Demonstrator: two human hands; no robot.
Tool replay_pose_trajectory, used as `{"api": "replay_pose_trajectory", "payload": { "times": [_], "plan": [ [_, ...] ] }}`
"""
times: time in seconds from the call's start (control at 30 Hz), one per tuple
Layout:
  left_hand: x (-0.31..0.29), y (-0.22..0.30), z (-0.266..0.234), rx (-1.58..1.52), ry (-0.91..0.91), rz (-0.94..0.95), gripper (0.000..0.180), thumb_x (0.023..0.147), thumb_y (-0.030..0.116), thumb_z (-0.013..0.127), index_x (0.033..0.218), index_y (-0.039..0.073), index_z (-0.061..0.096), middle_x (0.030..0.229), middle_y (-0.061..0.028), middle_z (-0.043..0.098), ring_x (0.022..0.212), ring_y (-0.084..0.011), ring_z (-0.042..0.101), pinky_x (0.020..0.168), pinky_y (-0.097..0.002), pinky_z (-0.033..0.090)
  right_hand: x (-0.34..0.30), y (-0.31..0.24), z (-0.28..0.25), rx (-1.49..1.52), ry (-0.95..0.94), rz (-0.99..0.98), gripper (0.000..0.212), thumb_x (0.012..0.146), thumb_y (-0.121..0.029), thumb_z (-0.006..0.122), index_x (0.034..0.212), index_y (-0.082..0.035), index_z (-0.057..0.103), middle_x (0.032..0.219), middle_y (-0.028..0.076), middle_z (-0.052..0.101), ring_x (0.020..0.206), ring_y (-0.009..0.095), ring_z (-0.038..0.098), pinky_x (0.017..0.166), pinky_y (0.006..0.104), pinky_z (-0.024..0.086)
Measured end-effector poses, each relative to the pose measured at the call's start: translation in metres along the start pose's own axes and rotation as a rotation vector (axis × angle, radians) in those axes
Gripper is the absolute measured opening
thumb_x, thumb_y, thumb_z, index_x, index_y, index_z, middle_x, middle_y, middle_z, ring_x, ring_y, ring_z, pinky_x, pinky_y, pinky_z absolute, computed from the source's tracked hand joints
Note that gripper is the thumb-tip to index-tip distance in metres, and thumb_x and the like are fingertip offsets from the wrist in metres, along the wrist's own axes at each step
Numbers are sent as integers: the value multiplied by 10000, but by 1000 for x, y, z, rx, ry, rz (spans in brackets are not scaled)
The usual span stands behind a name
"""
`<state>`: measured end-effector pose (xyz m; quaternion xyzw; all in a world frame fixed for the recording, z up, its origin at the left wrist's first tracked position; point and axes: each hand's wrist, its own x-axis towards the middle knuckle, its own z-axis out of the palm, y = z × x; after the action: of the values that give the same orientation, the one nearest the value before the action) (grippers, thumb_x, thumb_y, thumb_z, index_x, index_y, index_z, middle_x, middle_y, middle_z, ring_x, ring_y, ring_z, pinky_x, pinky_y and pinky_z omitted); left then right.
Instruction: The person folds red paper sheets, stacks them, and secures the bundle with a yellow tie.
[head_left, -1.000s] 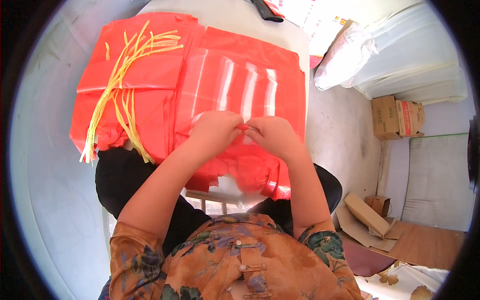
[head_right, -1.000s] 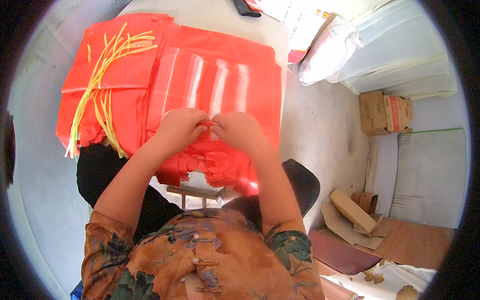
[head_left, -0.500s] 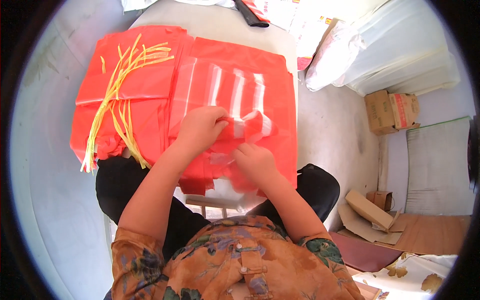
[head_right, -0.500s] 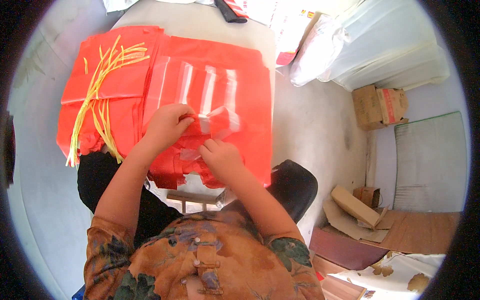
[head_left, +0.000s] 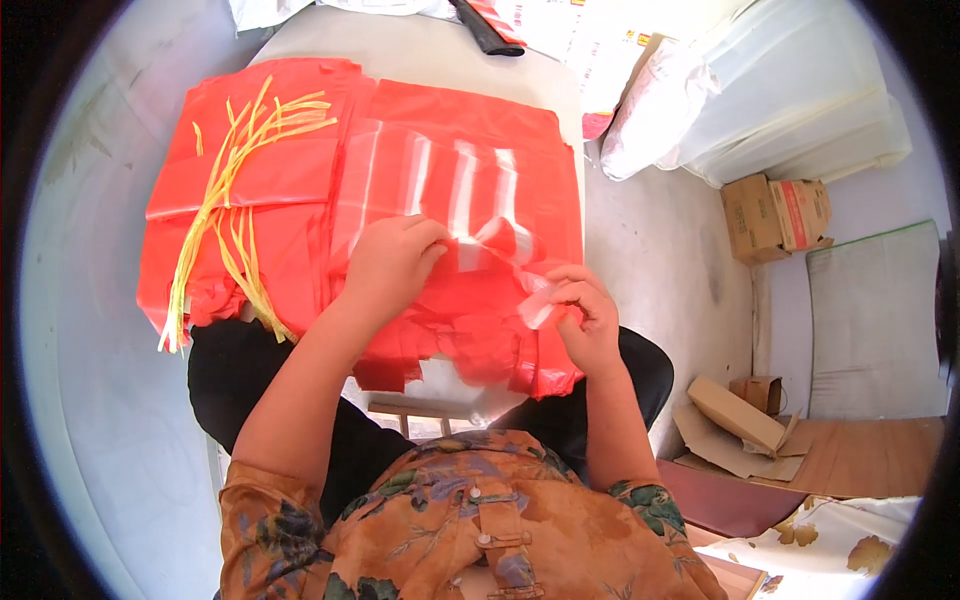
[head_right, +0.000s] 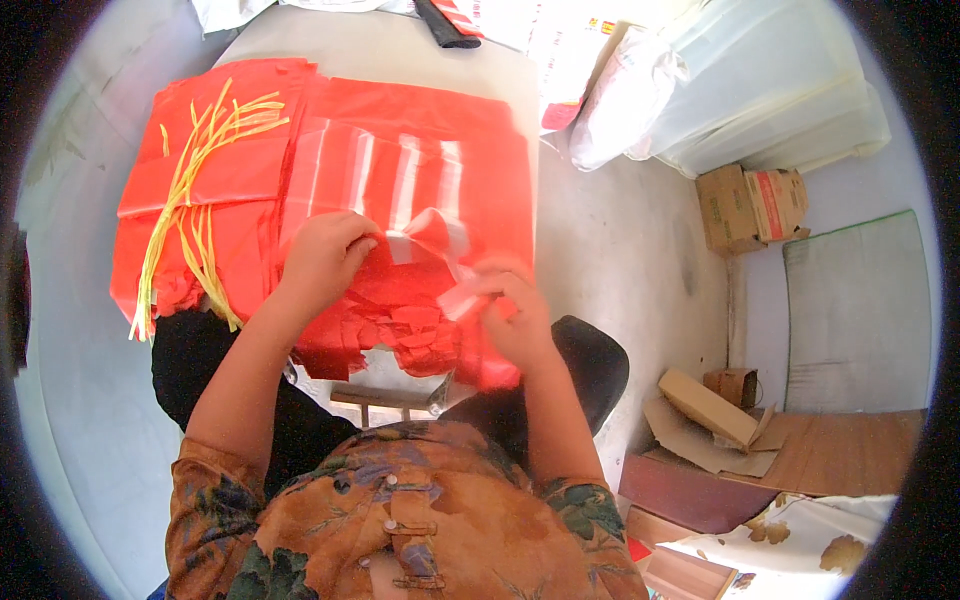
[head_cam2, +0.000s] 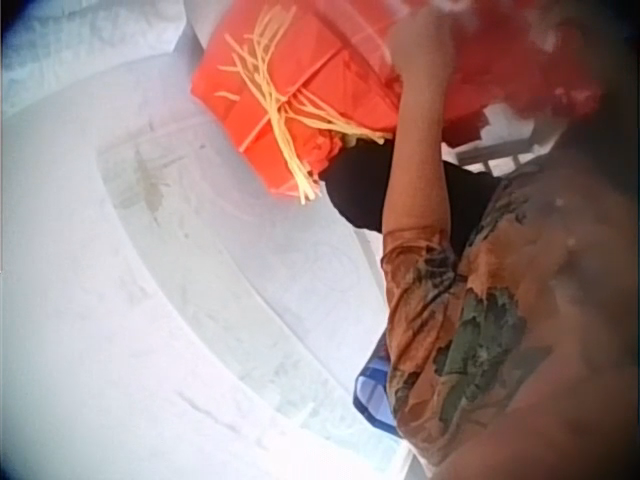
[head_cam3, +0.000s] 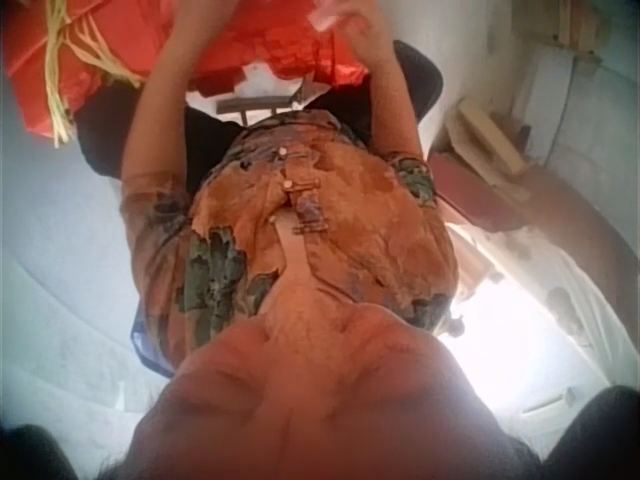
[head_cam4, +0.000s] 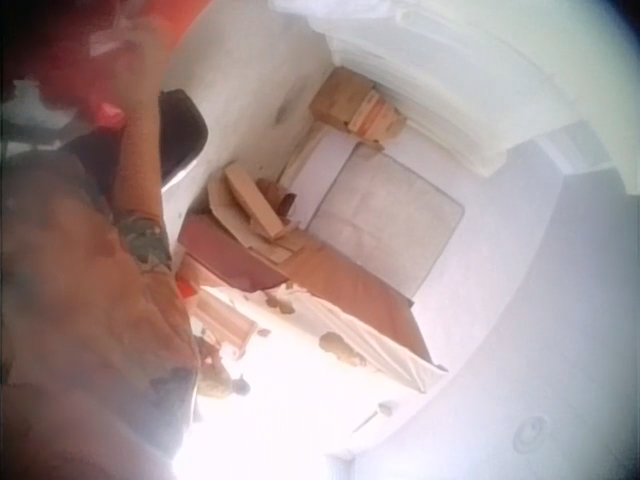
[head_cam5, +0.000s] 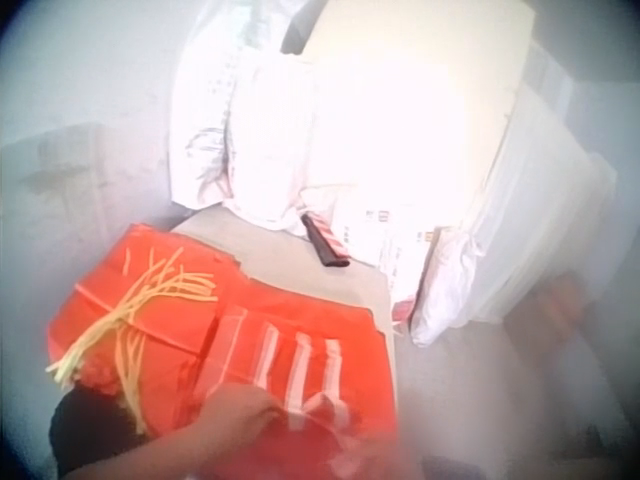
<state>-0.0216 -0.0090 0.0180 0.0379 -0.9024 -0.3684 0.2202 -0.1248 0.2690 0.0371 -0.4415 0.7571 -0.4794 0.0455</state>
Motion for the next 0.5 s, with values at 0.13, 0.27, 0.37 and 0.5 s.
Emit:
{"api": "replay_pose_trajectory", "payload": {
  "times": [0.13, 0.27, 0.37, 0.5],
  "plan": [
    [0, -1, -2, -34, 80, 3, 71, 869, 77, 691, 924, 33, 683, 893, -136, 688, 880, -357, 661, 752, -447, 520, -14, 14, 24, 617, 356, 426, 218, 990, -37, 539, 1194, -41, 616, 1183, 83, 618, 1053, 190, 657, 930, 299, 533],
    [-1, 0, 1, -16, 152, 47, 59, 849, 76, 709, 900, 57, 686, 826, -108, 670, 807, -335, 649, 694, -441, 508, -11, 24, 62, 896, 406, 791, 341, 1099, -307, 463, 1299, -55, 574, 1223, 84, 626, 1126, 185, 623, 1007, 363, 514],
    [-2, 1, 0, 11, 137, 57, 65, 844, 74, 712, 900, 54, 687, 829, -107, 667, 800, -339, 645, 689, -443, 502, -5, 27, 71, 1209, 394, 833, 380, 1109, -366, 425, 1311, -81, 576, 1244, 70, 633, 1152, 207, 602, 1022, 380, 492],
    [-7, 0, 2, 19, 104, 80, 59, 837, 69, 717, 888, 58, 688, 826, -105, 668, 801, -339, 645, 689, -450, 499, 13, 33, 68, 1460, 430, 747, 337, 1106, -355, 436, 1279, -106, 583, 1234, 44, 631, 1143, 222, 594, 1009, 395, 487]
  ]
}}
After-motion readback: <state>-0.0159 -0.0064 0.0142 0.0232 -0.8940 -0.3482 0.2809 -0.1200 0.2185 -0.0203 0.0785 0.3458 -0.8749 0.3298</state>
